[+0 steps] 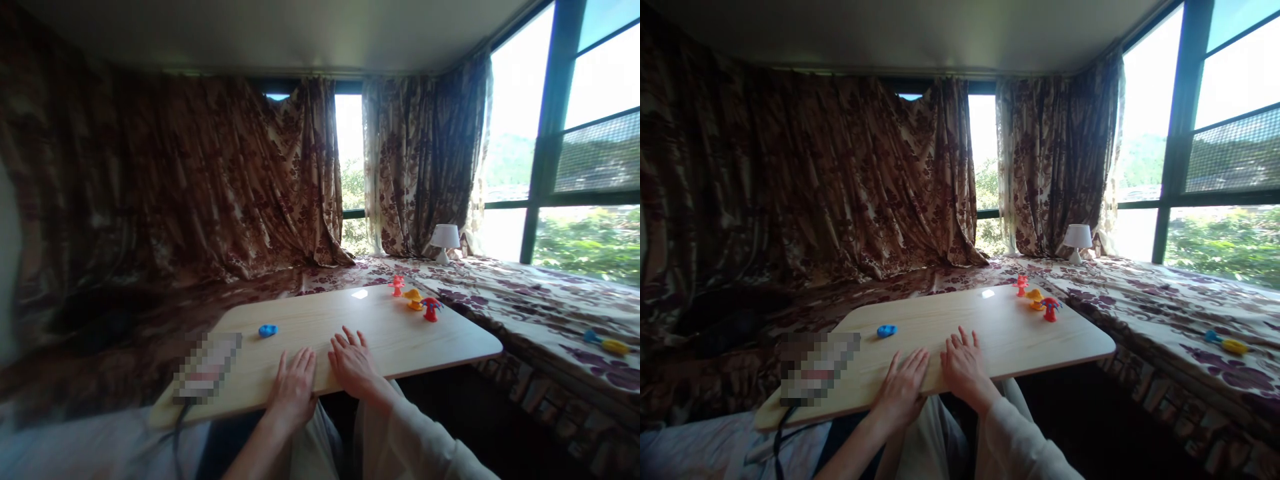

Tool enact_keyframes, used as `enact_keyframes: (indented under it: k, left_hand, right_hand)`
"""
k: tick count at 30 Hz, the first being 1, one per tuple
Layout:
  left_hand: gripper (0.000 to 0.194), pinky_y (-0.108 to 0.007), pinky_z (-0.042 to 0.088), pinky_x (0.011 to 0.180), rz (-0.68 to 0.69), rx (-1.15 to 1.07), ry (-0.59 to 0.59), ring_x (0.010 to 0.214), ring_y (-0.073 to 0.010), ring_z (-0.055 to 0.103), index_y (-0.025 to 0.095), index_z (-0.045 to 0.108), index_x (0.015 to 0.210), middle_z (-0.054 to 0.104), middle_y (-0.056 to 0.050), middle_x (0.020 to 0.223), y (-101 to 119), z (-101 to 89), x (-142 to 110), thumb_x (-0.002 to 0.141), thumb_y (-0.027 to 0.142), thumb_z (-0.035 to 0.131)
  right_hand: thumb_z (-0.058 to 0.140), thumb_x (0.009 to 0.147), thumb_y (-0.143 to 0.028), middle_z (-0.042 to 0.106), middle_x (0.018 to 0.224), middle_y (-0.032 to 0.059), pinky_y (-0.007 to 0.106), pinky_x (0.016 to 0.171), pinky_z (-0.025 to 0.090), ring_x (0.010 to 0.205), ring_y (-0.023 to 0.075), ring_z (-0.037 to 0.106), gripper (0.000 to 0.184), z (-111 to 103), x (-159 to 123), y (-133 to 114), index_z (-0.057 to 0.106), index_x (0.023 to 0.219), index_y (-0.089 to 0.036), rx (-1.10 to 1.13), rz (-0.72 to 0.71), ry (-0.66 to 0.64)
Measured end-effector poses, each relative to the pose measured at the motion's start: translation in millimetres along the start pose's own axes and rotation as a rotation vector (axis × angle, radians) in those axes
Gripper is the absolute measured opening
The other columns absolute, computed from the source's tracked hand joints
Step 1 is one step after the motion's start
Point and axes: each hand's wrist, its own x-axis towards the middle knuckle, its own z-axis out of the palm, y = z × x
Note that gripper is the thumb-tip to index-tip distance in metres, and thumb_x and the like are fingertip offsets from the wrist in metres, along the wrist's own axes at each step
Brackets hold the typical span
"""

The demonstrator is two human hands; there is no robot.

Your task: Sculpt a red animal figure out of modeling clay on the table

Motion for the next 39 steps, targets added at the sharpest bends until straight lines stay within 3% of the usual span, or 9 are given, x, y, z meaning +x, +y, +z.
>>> enact_keyframes:
  k: [6, 11, 14, 17, 22, 27, 32, 35, 39]
  left_hand:
    - [0.068, -0.049, 0.003, 0.11, 0.008, -0.028, 0.013, 0.133, -0.0206, 0.023, 0.012, 0.031, 0.135, 0.033, -0.008, 0.143, -1, 2.4, 0, 0.069, 0.023, 0.043]
    - [0.069, -0.048, 0.003, 0.11, -0.008, -0.045, -0.01, 0.133, -0.0204, 0.022, 0.012, 0.032, 0.135, 0.032, -0.008, 0.143, 1, -1.7, -1, 0.068, 0.024, 0.044]
    - [0.07, -0.047, 0.003, 0.11, -0.011, -0.061, -0.013, 0.133, -0.0201, 0.023, 0.012, 0.031, 0.135, 0.033, -0.009, 0.143, 2, -3.9, -1, 0.067, 0.023, 0.044]
    - [0.07, -0.048, 0.003, 0.11, -0.014, -0.048, -0.012, 0.133, -0.0205, 0.023, 0.012, 0.031, 0.135, 0.034, -0.01, 0.143, 3, -4.3, -1, 0.068, 0.023, 0.044]
    - [0.069, -0.049, 0.005, 0.11, -0.004, -0.006, -0.017, 0.134, -0.0217, 0.021, 0.013, 0.031, 0.136, 0.032, -0.01, 0.144, 3, -3.3, -1, 0.069, 0.023, 0.045]
    - [0.07, -0.048, 0.003, 0.11, -0.016, -0.018, -0.023, 0.133, -0.0209, 0.022, 0.012, 0.03, 0.136, 0.031, -0.01, 0.144, 3, -4.1, 0, 0.068, 0.021, 0.044]
    - [0.071, -0.047, 0.003, 0.11, -0.024, -0.066, -0.038, 0.134, -0.0204, 0.021, 0.013, 0.031, 0.135, 0.033, -0.009, 0.143, 4, -7.2, -1, 0.066, 0.023, 0.045]
    - [0.071, -0.046, 0.002, 0.11, -0.032, -0.084, -0.028, 0.133, -0.0201, 0.023, 0.013, 0.031, 0.135, 0.033, -0.009, 0.143, 4, -7.6, -2, 0.067, 0.024, 0.045]
    - [0.069, -0.047, 0.003, 0.11, -0.027, -0.067, -0.004, 0.132, -0.0206, 0.024, 0.013, 0.032, 0.135, 0.034, -0.009, 0.142, 4, -4.6, -2, 0.068, 0.023, 0.044]
  right_hand:
    - [0.031, 0.091, -0.036, 0.055, 0.122, 0.0126, 0.057, 0.097, 0.021, 0.126, 0.0319, 0.031, 0.036, -8, 35, 30, 0.056, 0.112, -0.02, -0.044, 0.111, -0.08]
    - [0.031, 0.091, -0.03, 0.048, 0.132, 0.0089, 0.055, 0.096, 0.026, 0.13, 0.0299, 0.026, 0.035, -18, 7, 60, 0.054, 0.117, -0.024, -0.053, 0.143, -0.134]
    - [0.025, 0.092, -0.029, 0.039, 0.14, 0.0063, 0.045, 0.104, 0.02, 0.133, 0.0227, 0.022, 0.044, -17, -19, 53, 0.041, 0.131, -0.019, -0.019, 0.14, -0.091]
    - [0.027, 0.09, -0.027, 0.034, 0.143, 0.0046, 0.04, 0.107, 0.016, 0.134, 0.0215, 0.018, 0.044, -12, -30, 28, 0.044, 0.13, -0.017, 0.002, 0.034, -0.055]
    - [0.027, 0.092, -0.032, 0.045, 0.134, 0.0128, 0.045, 0.106, 0.012, 0.133, 0.0252, 0.02, 0.043, 0, 1, -11, 0.051, 0.122, -0.014, -0.031, -0.017, -0.013]
    - [0.03, 0.092, -0.036, 0.047, 0.131, 0.0179, 0.052, 0.101, 0.018, 0.131, 0.0287, 0.025, 0.042, -5, 36, 11, 0.052, 0.118, -0.012, -0.068, 0.126, -0.065]
    - [0.027, 0.092, -0.026, 0.045, 0.135, 0.0129, 0.052, 0.097, 0.027, 0.13, 0.0289, 0.028, 0.038, -15, 15, 53, 0.054, 0.117, -0.017, -0.086, 0.195, -0.115]
    - [0.024, 0.092, -0.026, 0.038, 0.14, 0.011, 0.045, 0.104, 0.021, 0.132, 0.0234, 0.024, 0.044, -13, -14, 47, 0.043, 0.13, -0.014, -0.081, 0.206, -0.093]
    - [0.028, 0.088, -0.022, 0.029, 0.144, 0.0103, 0.04, 0.107, 0.015, 0.135, 0.023, 0.016, 0.047, -4, -31, 13, 0.041, 0.132, -0.011, -0.053, 0.039, -0.044]
